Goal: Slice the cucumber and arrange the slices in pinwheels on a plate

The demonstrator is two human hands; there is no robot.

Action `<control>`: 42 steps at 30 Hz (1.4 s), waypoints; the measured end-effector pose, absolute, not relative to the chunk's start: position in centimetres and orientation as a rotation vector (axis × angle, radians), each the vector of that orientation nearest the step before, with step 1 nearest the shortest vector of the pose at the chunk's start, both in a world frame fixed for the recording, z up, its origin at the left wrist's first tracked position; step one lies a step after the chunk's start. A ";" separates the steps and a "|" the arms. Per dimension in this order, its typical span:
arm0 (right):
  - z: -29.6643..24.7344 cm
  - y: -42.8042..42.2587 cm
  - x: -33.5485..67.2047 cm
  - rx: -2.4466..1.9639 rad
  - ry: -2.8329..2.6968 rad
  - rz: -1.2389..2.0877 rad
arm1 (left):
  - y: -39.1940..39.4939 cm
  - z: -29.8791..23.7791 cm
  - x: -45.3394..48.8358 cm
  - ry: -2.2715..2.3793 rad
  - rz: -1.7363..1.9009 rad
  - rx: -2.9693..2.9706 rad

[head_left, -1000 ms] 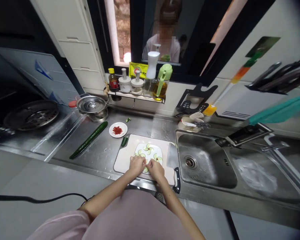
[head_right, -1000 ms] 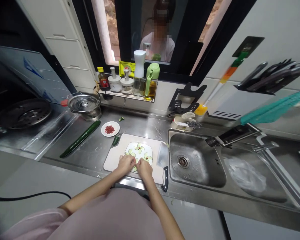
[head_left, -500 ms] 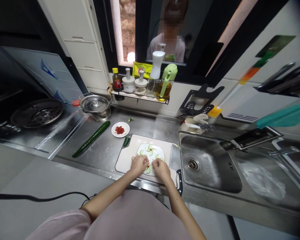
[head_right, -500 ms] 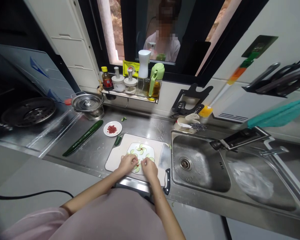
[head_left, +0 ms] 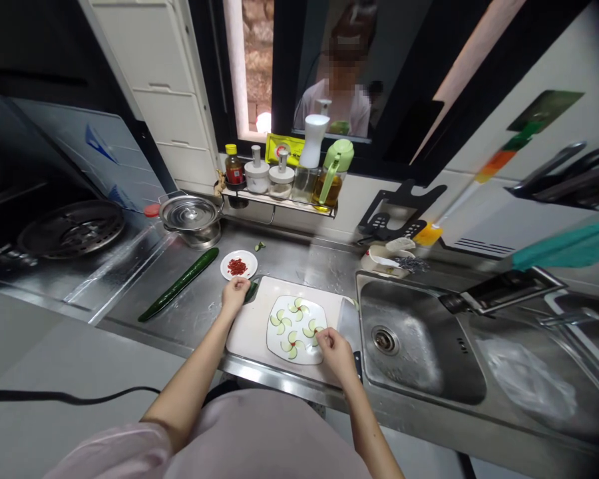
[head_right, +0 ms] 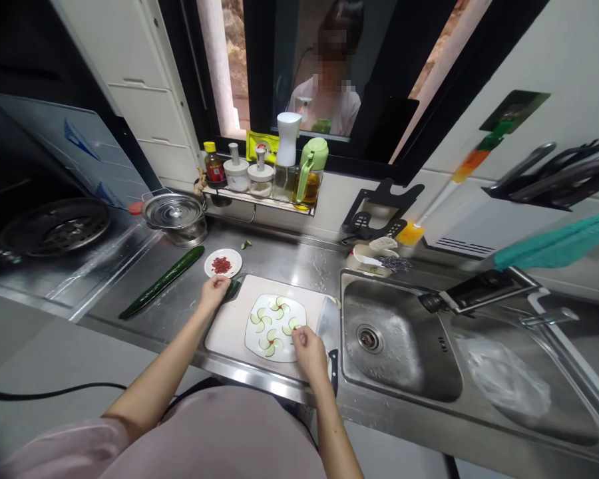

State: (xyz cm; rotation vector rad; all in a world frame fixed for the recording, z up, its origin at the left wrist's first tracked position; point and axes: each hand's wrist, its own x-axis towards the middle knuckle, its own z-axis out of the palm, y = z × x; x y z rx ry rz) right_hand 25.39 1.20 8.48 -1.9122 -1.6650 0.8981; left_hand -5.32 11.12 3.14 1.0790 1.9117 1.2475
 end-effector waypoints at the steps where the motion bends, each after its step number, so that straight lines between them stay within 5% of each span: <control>1: 8.4 1.2 25.5 -1.905 -1.663 0.897 | 11.9 3.1 -6.5 1.983 1.272 1.032; 11: 7.8 2.0 25.1 -1.826 -1.621 0.928 | 16.3 3.6 -12.7 2.566 0.706 1.022; 23: 7.5 2.6 25.6 -1.825 -1.567 0.965 | 18.5 3.3 -13.0 2.567 0.164 1.445; 36: 7.3 2.2 25.5 -1.805 -1.567 0.936 | 18.8 3.7 -12.8 2.508 0.315 1.321; 42: 7.7 1.8 25.4 -1.821 -1.586 0.921 | 17.6 5.0 -11.7 2.501 0.809 1.045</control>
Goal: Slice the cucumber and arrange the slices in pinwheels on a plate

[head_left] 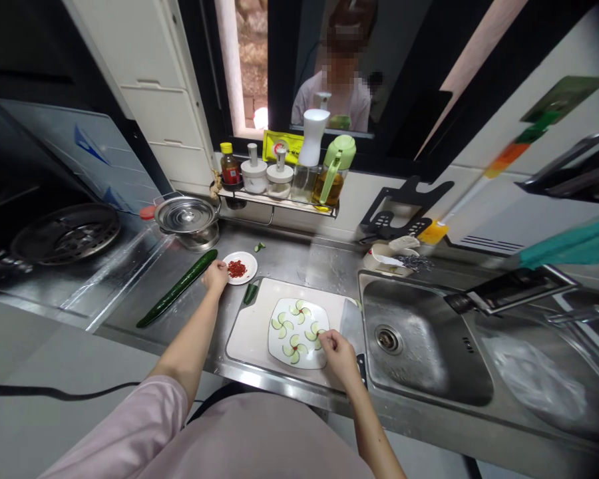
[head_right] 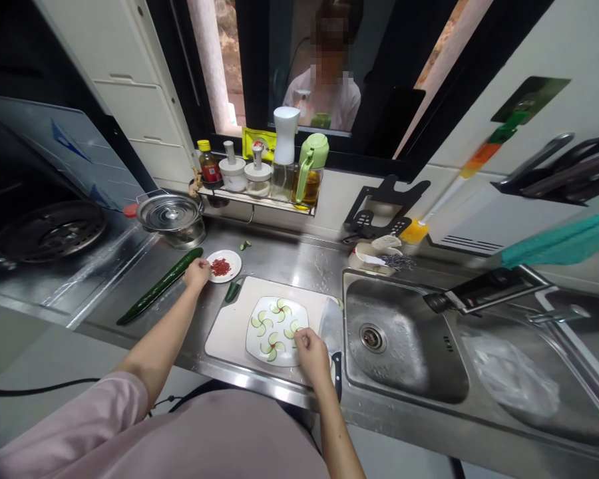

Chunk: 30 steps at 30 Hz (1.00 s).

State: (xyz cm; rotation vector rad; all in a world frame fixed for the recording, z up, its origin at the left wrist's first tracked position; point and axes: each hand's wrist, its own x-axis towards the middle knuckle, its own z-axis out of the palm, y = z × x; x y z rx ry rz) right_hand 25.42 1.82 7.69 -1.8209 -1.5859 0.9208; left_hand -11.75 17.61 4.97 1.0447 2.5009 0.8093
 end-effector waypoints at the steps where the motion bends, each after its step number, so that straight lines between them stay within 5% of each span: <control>1: 7.7 1.8 25.4 -1.818 -1.591 0.926 | 17.4 5.2 -11.5 2.471 0.903 0.981; 13: 8.1 1.6 24.1 -1.768 -1.592 0.939 | 13.7 5.6 -3.6 1.785 1.443 0.836; 30: 10.1 -0.4 20.9 -1.466 -1.897 1.010 | -0.4 7.9 4.0 1.307 0.922 1.266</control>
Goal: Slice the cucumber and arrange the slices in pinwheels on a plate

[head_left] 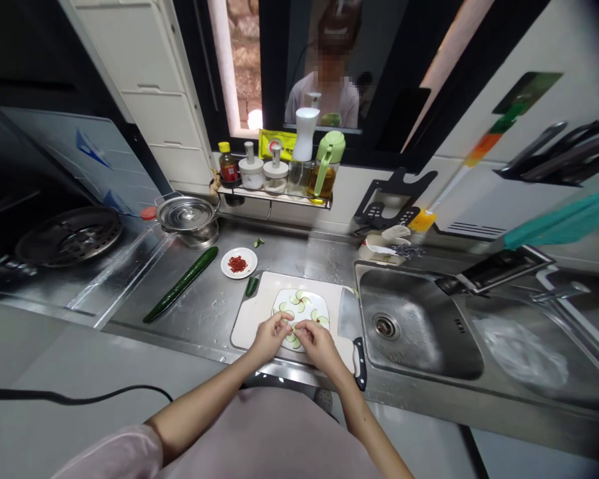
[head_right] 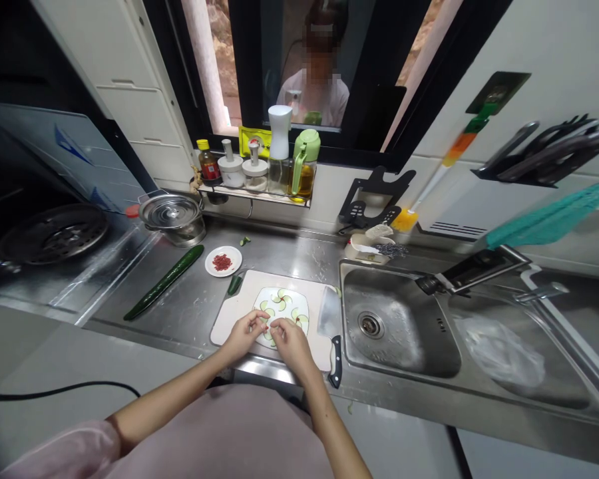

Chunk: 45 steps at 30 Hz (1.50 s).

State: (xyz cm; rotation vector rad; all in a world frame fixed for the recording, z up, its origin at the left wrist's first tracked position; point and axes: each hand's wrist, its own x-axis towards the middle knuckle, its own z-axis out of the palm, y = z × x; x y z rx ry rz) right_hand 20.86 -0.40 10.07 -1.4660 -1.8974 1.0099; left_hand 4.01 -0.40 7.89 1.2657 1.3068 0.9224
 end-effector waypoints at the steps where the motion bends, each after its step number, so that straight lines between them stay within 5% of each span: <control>1: 10.1 -0.6 20.8 -1.453 -1.912 1.017 | -0.6 8.0 4.0 1.306 0.920 1.266; 35: 9.6 0.0 20.5 -1.435 -1.874 1.069 | 0.7 6.7 3.8 1.154 0.895 1.194; 45: 8.5 4.6 20.1 -1.594 -1.710 1.023 | 5.8 5.6 -1.3 1.560 1.144 1.206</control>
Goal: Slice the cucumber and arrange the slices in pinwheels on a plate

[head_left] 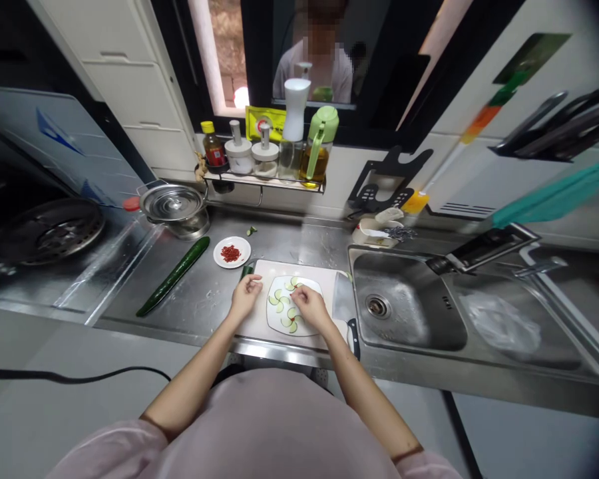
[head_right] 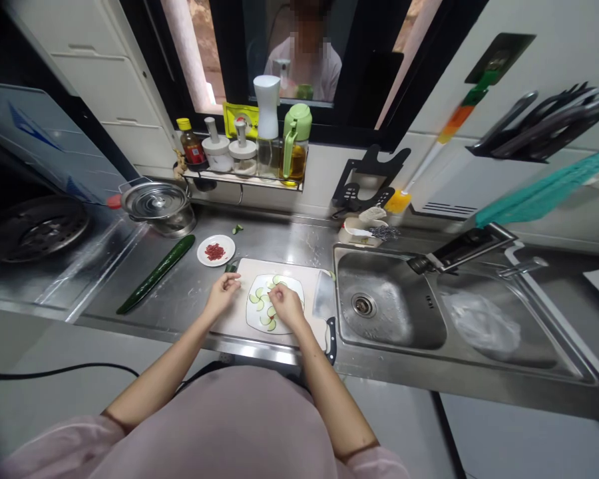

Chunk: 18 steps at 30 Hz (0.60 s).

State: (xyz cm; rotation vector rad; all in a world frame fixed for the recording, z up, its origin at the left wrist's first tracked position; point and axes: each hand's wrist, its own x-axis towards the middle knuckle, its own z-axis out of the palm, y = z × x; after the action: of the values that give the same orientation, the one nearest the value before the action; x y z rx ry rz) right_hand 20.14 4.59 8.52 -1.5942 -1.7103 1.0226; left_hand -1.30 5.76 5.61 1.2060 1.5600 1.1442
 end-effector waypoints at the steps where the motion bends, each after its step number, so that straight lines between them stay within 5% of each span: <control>1: 8.2 4.9 19.9 -1.618 -1.726 1.023 | 5.9 5.3 -1.5 1.601 1.124 1.229; 18: 5.4 6.0 16.6 -1.947 -2.074 0.956 | 5.1 5.4 1.1 1.871 0.439 1.707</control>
State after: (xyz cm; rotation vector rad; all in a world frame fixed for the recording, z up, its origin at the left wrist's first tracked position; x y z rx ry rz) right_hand 16.60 5.96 5.42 -1.9469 -2.0742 0.9561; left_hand 1.13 5.06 5.40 1.7067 1.8708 0.4386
